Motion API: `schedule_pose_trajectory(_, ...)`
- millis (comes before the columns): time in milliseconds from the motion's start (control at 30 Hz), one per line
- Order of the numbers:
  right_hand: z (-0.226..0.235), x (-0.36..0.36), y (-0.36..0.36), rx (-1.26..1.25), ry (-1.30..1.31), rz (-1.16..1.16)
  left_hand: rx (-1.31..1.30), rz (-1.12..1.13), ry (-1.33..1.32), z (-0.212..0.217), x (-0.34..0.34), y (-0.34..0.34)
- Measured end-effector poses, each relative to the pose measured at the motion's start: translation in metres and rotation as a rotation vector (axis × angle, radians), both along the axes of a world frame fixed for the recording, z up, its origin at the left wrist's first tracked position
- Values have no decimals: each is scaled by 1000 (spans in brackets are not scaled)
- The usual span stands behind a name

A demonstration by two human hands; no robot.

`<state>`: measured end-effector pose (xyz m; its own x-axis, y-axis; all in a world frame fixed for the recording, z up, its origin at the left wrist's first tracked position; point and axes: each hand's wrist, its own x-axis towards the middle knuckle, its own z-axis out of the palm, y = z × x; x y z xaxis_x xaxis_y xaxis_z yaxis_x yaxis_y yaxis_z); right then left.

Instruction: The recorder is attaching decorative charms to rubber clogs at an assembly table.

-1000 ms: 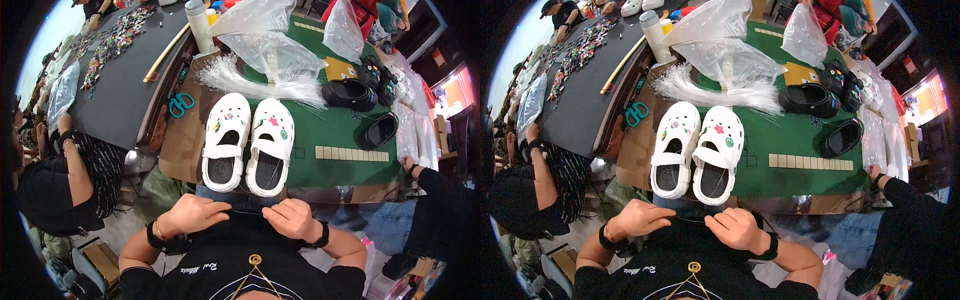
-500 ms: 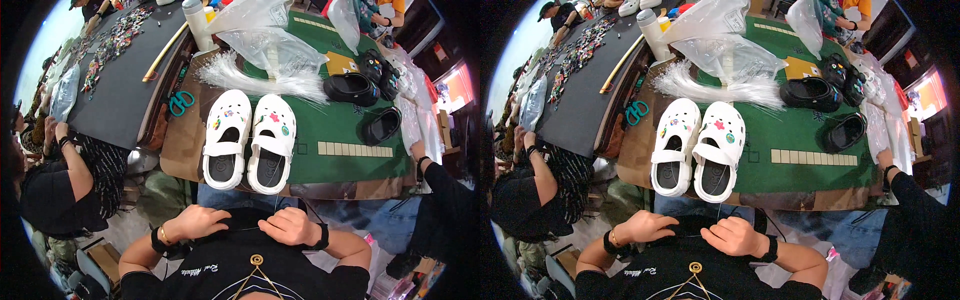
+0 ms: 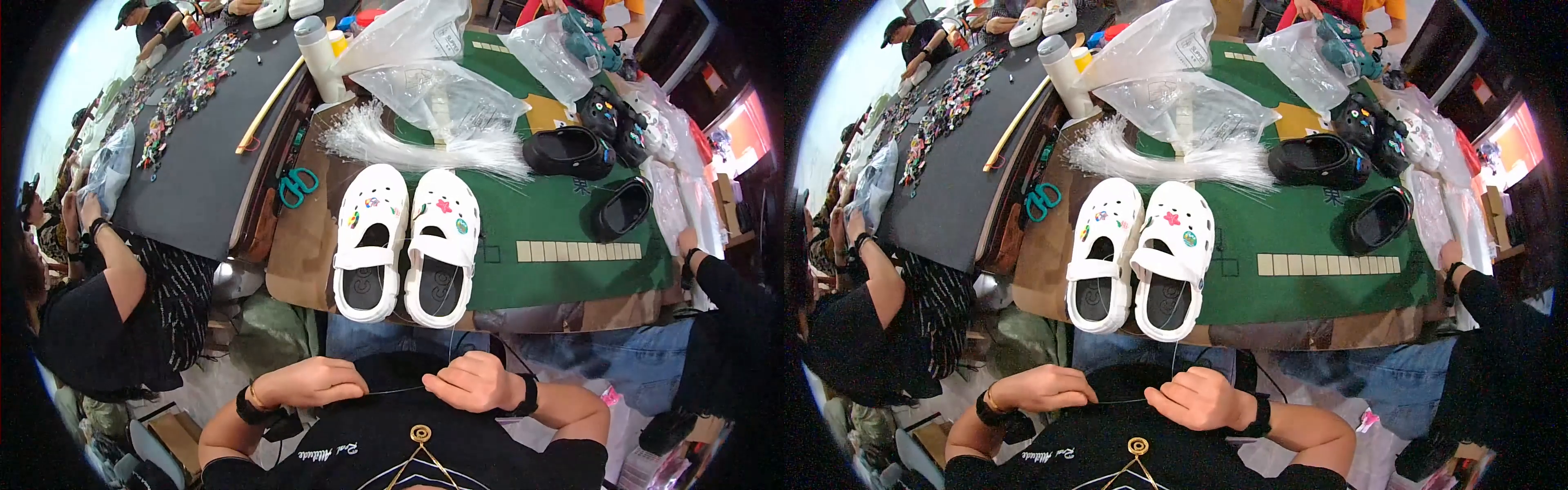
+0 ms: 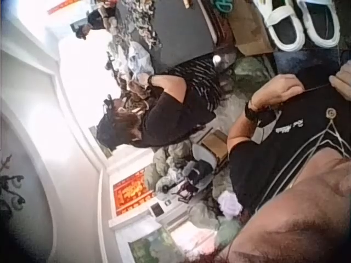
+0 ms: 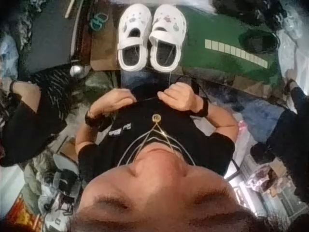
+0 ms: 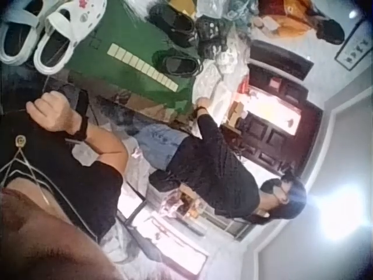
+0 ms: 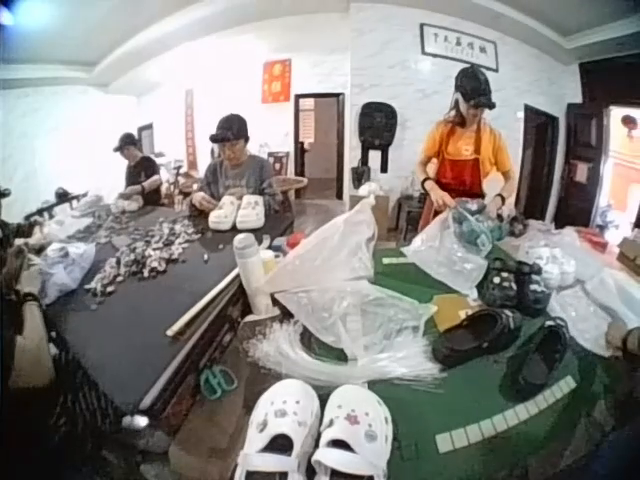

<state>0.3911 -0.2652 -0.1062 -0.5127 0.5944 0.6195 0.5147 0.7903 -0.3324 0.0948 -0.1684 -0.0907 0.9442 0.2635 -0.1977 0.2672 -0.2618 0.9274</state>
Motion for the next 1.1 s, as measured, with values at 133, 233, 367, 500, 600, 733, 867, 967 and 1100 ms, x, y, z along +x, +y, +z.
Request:
schedule_pose_trajectory(133,-1,0,-2,6,-10,8,-9,-91,33,11,0,3)
schedule_pose_trajectory(233,-3,-2,-4,18,-1,23,182,-123,19,18,1,6)
schedule_pose_trajectory(367,-2,-2,-6,24,-14,38,698,39,-51,34,4,7)
schedule_pose_trajectory(500,0,-2,-3,30,-5,36,910,111,70,49,5,3)
schedule_pose_trajectory(600,2,-4,-2,40,-2,52,1027,140,59,50,6,4)
schedule_pose_trajectory(733,5,-8,0,74,-10,72,1037,164,-65,43,11,7)
schedule_pose_trajectory(867,5,-10,2,64,-24,88,1012,145,-74,37,12,8)
schedule_pose_trajectory(967,4,-12,4,58,-17,87,1000,151,-70,34,11,10)
schedule_pose_trajectory(1100,4,-11,5,46,-18,67,989,142,-44,29,11,13)
